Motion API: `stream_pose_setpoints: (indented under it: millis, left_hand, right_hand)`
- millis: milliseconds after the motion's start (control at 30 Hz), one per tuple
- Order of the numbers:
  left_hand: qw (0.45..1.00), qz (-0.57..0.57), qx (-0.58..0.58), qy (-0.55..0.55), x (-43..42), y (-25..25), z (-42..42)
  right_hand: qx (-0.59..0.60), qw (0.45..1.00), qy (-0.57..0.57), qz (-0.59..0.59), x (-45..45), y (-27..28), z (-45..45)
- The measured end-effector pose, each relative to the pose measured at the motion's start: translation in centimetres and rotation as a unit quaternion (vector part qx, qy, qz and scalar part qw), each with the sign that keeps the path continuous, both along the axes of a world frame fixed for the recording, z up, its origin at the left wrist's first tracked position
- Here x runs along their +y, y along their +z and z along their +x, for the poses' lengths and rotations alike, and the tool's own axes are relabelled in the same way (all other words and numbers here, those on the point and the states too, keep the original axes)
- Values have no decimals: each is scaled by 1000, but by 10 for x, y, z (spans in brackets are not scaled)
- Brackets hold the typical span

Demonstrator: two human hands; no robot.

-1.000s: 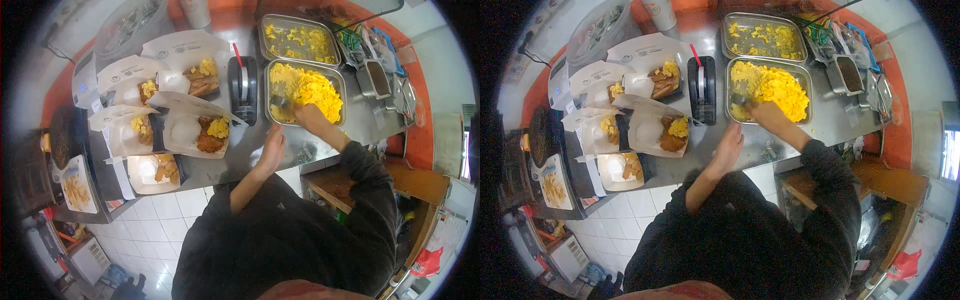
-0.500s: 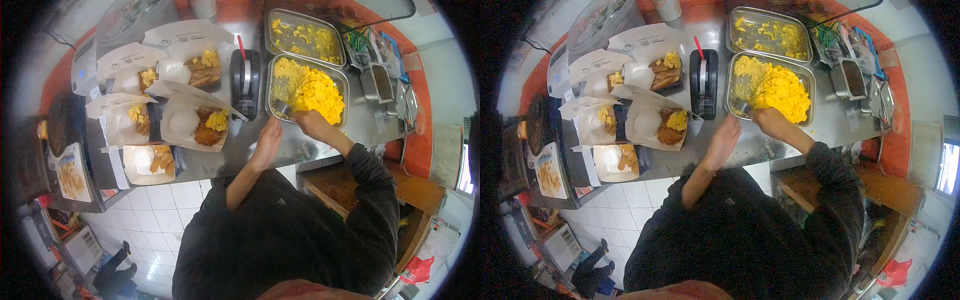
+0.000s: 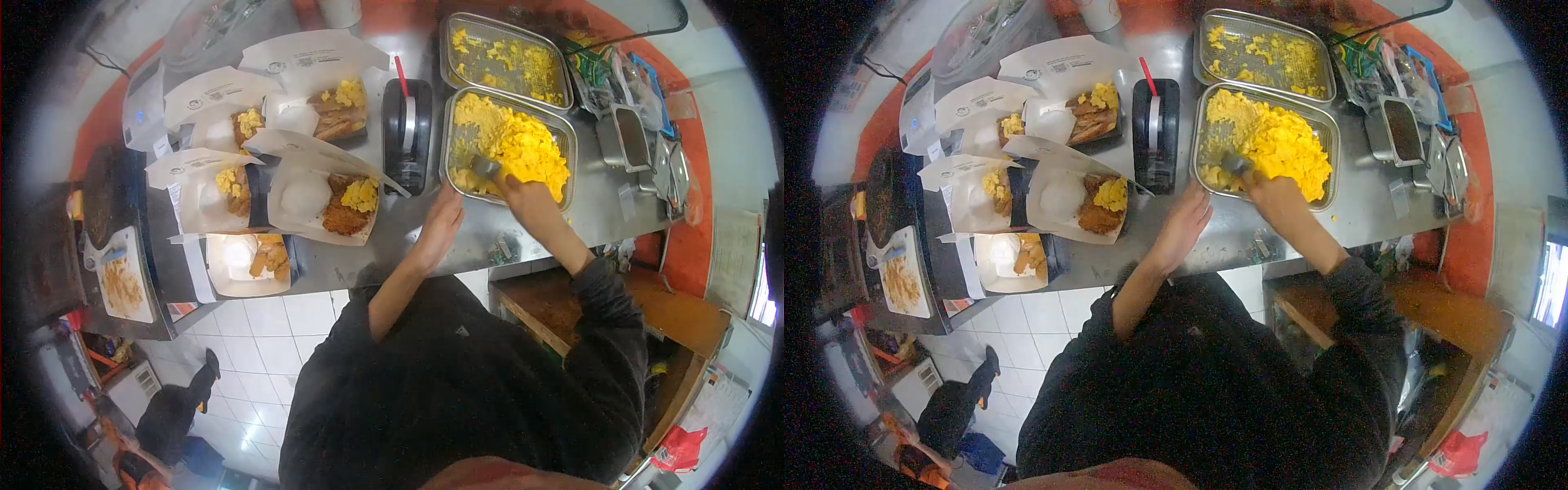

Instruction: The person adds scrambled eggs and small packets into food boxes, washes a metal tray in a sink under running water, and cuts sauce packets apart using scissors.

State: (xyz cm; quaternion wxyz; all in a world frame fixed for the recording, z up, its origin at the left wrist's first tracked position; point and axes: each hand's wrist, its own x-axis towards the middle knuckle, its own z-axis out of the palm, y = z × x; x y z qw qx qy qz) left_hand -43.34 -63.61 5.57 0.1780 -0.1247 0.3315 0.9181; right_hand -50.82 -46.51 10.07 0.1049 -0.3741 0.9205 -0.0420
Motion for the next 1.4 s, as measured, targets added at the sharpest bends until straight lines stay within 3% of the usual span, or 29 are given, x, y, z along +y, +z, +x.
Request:
stream_pose_setpoints:
  millis: [33, 67, 133, 200, 267, 300, 367, 467, 500, 533, 600, 733, 900, 1000, 1067, 1133, 1200, 1233, 1267, 1300, 1367, 1400]
  left_hand:
    - [1000, 0, 0, -1, 1, -1, -1]
    - [1000, 1, 2, 1, 2, -2, -2]
    - [1000, 10, -6, -4, 3, -14, -2]
    - [1000, 19, -16, -3, 2, -18, 0]
    - [999, 47, 5, -10, 1, -15, -1]
    - [999, 48, 5, -8, 0, -15, 0]
    - [999, 39, 10, -17, -2, -15, -1]
    - [1000, 21, 7, -16, -3, -5, -2]
    - [1000, 21, 7, -15, -3, -7, -1]
    - [999, 26, 10, -16, -4, -9, -1]
    - [999, 31, 10, -21, -2, -10, 1]
    - [999, 39, -8, 1, 5, -9, 1]
    - [999, 29, -8, 10, 4, -5, 2]
    - [999, 48, 4, 25, 4, -15, -2]
    - [998, 48, -12, 23, 5, -16, -1]
    - [999, 42, -5, 17, 5, -16, -1]
    - [999, 31, 3, 9, 3, -15, -1]
    - [1000, 30, 0, 5, 3, -12, 0]
    - [1000, 28, -3, 2, 2, -10, -1]
    - [1000, 26, -3, 1, 0, -8, -1]
    - [1000, 20, 20, -10, -4, -6, -3]
    - [1000, 20, 18, -12, -3, -8, -3]
  right_hand:
    - [50, 988, 47, 140, -3, 0, 7]
    - [50, 988, 45, 141, -5, -9, 12]
    - [78, 994, 76, 22, -11, -36, 16]
    - [49, 998, 32, -13, -19, -40, 13]
    - [-78, 980, -120, -137, -26, -37, 6]
    - [-77, 981, -118, -136, -22, -38, 5]
    - [-167, 913, -201, -313, -10, -41, -3]
    - [-118, 946, -215, -214, -17, -9, -15]
    - [-5, 971, -147, -187, -13, -14, -22]
    - [-6, 971, -149, -188, -12, -20, -30]
    - [178, 982, -59, 38, -11, -29, -42]
    - [153, 976, 123, 92, -15, -37, -27]
    - [176, 974, 85, 115, -16, -6, -53]
    - [108, 980, 149, 76, -5, -42, -44]
    - [97, 984, 119, 90, -4, -43, -23]
    - [33, 994, 94, -41, -6, -35, -4]
    - [2, 997, 64, -48, -10, -30, -1]
    - [-59, 993, -31, -101, -12, -30, -4]
    - [-119, 973, -126, -152, -13, -30, -5]
    - [-120, 973, -126, -154, -13, -31, -4]
    - [-226, 871, -269, -344, -14, -33, -4]
    - [-227, 870, -271, -344, -15, -34, -3]
